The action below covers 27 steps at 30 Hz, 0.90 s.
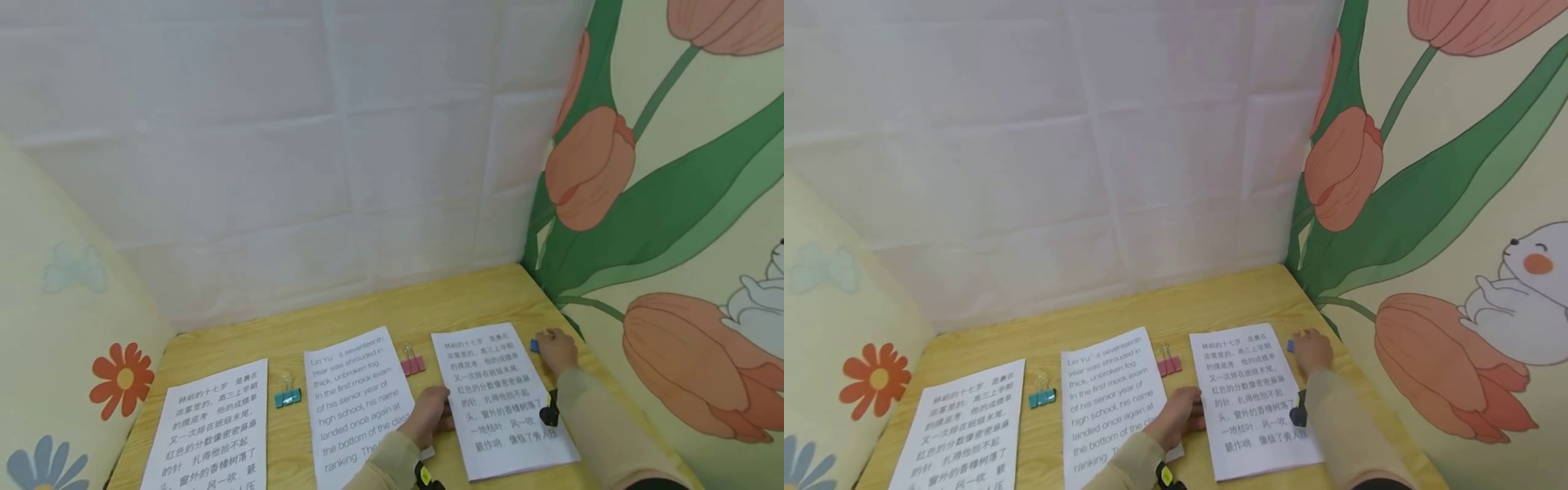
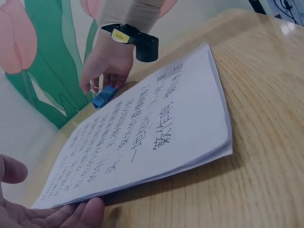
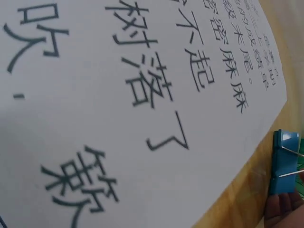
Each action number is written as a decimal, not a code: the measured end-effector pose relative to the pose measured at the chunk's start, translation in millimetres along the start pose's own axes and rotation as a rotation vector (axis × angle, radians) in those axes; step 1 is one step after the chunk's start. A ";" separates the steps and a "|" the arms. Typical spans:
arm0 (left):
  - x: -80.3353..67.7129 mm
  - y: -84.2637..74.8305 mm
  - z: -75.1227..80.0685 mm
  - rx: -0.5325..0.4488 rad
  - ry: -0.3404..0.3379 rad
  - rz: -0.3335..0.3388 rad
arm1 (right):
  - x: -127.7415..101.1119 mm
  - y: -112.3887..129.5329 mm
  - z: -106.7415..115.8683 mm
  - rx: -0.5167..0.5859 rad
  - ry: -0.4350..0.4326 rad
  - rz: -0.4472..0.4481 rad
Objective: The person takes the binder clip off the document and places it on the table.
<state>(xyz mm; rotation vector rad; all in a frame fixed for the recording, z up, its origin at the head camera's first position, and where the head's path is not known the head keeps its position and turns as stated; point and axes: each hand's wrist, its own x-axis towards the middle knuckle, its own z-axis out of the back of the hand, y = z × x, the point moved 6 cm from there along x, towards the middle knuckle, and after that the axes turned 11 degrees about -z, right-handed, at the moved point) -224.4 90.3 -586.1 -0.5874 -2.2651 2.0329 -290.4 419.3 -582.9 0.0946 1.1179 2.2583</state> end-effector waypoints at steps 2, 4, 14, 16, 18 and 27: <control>1.0 -4.1 1.9 0.021 -0.012 0.003 | -1.7 3.5 -0.4 -0.025 -0.029 0.012; 1.9 -7.0 4.0 0.041 -0.022 0.002 | -2.1 5.2 -0.7 -0.040 -0.052 0.013; 1.9 -7.6 10.5 0.090 -0.079 -0.018 | -33.4 10.2 6.0 0.137 -0.274 0.042; -0.4 -12.7 12.4 0.133 -0.089 -0.064 | -45.9 17.4 3.2 0.168 -0.305 0.110; -2.0 -23.9 16.2 0.208 -0.108 -0.129 | -57.0 27.0 -3.6 0.181 -0.306 0.180; -0.2 -67.0 57.5 0.420 -0.256 -0.303 | -93.0 71.7 -34.5 0.250 -0.226 0.389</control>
